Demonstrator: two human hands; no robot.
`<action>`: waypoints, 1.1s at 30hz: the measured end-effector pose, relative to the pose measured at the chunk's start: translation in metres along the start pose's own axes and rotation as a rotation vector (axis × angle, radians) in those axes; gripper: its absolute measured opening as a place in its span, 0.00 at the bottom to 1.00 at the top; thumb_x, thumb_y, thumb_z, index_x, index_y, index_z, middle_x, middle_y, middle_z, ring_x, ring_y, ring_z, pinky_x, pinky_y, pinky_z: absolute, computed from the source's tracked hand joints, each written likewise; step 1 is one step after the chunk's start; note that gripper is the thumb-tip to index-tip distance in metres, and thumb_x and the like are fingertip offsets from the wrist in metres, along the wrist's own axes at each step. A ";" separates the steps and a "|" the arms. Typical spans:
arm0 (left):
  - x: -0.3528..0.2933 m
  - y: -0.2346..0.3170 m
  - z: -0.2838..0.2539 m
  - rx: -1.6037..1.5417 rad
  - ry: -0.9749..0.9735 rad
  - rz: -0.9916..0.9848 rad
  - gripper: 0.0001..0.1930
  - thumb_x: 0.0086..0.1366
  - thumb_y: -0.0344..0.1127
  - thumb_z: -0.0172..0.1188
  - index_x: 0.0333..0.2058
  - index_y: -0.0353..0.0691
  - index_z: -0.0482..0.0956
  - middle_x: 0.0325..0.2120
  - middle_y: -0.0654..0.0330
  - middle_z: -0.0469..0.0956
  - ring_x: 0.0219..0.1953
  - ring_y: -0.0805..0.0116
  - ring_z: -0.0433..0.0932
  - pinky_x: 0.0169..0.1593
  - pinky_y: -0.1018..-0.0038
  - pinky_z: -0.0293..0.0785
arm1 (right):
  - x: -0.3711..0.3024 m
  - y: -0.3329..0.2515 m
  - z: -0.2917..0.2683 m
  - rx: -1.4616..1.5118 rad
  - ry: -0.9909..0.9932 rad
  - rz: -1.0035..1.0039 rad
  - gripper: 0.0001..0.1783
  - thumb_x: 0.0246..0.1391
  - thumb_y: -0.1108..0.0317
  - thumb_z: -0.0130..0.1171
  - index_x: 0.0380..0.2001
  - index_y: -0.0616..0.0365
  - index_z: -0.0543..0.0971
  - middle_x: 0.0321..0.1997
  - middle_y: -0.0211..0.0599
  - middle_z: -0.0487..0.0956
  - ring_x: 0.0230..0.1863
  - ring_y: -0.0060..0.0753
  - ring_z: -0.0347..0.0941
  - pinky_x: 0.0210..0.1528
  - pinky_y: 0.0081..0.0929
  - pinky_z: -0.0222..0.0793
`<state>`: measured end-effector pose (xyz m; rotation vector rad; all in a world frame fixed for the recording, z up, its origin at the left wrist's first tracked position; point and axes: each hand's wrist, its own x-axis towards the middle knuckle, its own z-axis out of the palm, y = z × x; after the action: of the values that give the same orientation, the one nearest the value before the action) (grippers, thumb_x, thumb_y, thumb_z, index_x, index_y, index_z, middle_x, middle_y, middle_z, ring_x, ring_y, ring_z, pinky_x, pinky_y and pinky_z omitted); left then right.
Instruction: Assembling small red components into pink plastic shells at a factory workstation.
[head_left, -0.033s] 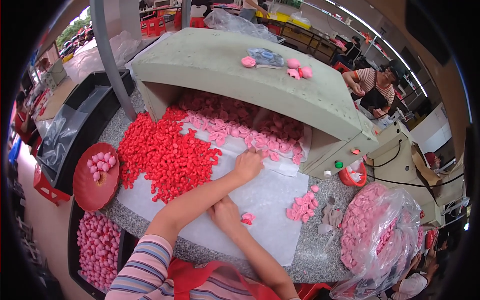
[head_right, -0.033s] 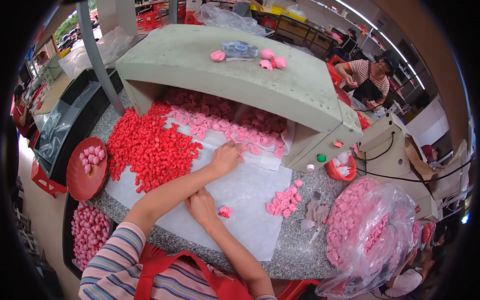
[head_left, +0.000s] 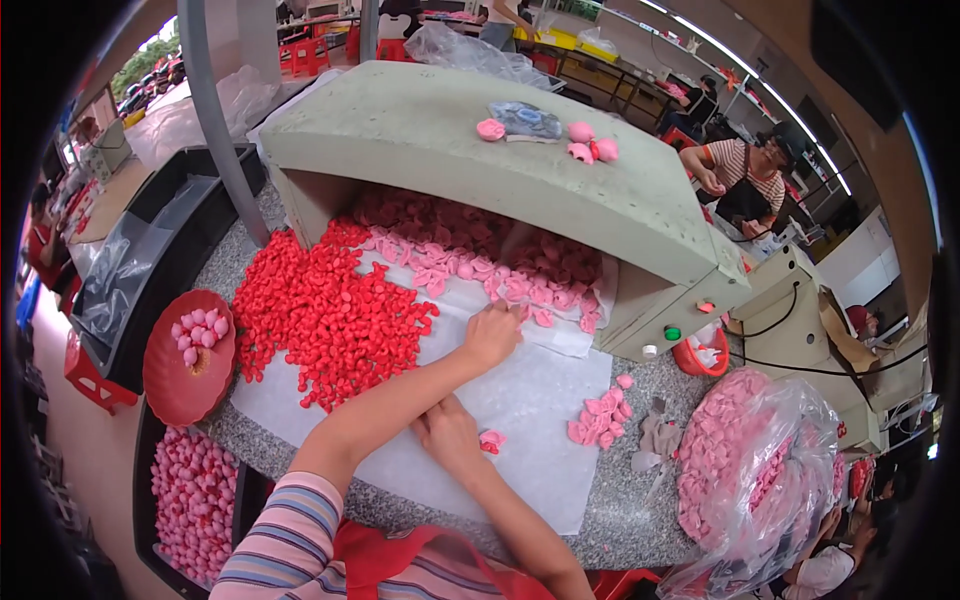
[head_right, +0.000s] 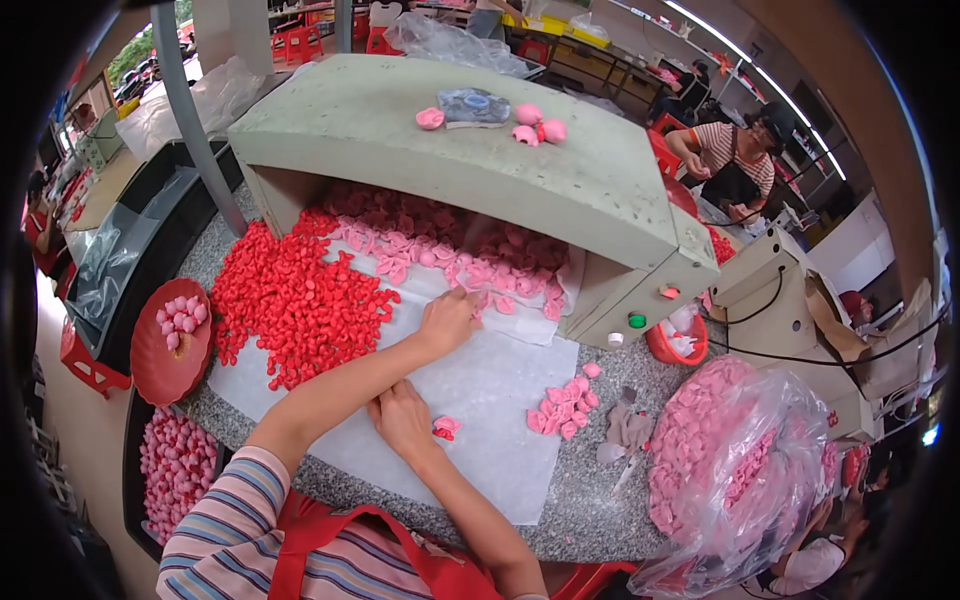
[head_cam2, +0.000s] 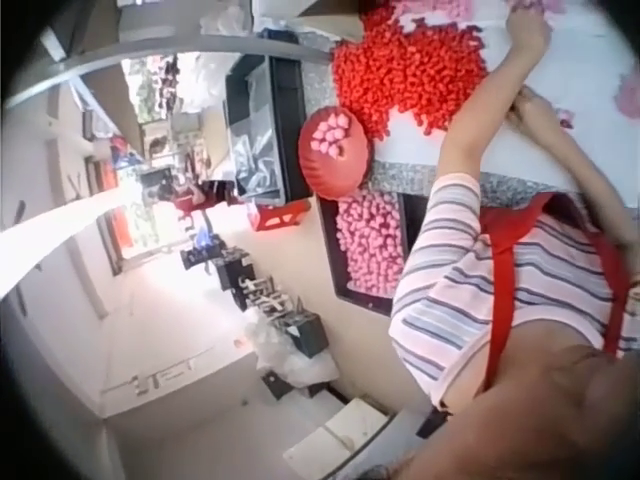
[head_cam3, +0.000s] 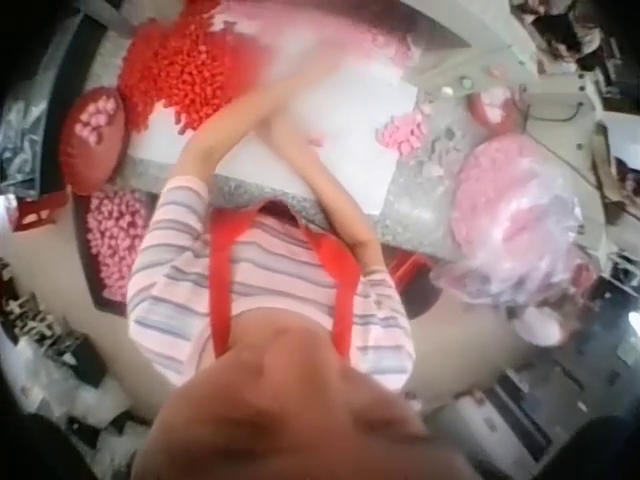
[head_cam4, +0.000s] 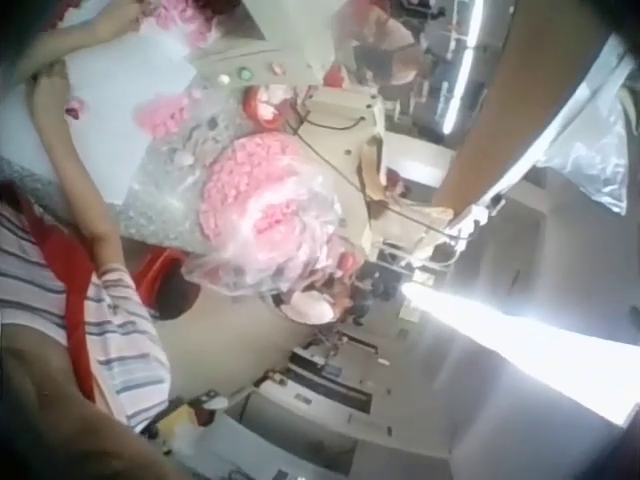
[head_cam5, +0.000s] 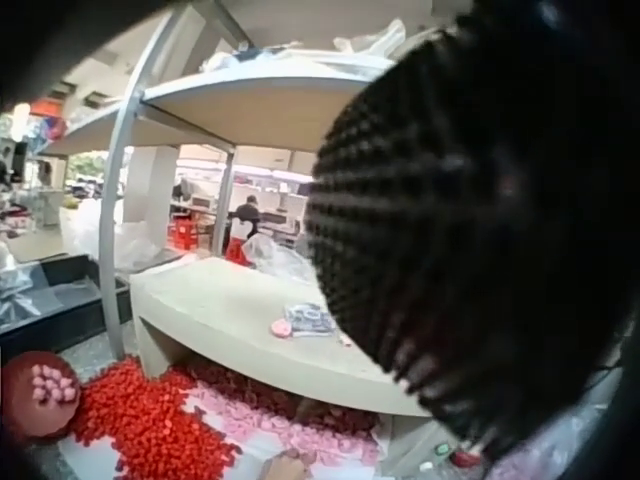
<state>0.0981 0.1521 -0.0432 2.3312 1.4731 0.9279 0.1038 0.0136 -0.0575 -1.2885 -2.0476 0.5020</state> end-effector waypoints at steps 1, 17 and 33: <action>-0.002 -0.004 0.004 0.036 0.033 0.001 0.10 0.48 0.30 0.61 0.31 0.37 0.76 0.26 0.52 0.74 0.30 0.55 0.76 0.34 0.67 0.72 | -0.003 -0.004 -0.007 -0.037 0.029 -0.019 0.13 0.42 0.69 0.59 0.34 0.62 0.73 0.36 0.45 0.73 0.33 0.48 0.72 0.33 0.36 0.70; -0.078 -0.028 -0.037 -0.354 0.105 -0.095 0.08 0.51 0.20 0.55 0.32 0.34 0.76 0.30 0.56 0.72 0.29 0.62 0.74 0.31 0.73 0.71 | -0.072 0.060 -0.128 1.555 0.307 0.797 0.12 0.55 0.71 0.48 0.44 0.61 0.70 0.34 0.41 0.76 0.28 0.25 0.73 0.30 0.18 0.71; -0.132 -0.011 -0.061 -0.227 0.008 -0.096 0.16 0.47 0.26 0.62 0.39 0.37 0.75 0.32 0.57 0.75 0.31 0.62 0.74 0.34 0.72 0.71 | -0.061 0.014 -0.097 1.203 0.092 0.556 0.13 0.48 0.79 0.53 0.40 0.63 0.73 0.35 0.39 0.76 0.33 0.25 0.73 0.35 0.18 0.70</action>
<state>0.0137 0.0335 -0.0523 2.0798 1.3895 1.0219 0.1997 -0.0375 -0.0171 -0.9936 -0.8834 1.5637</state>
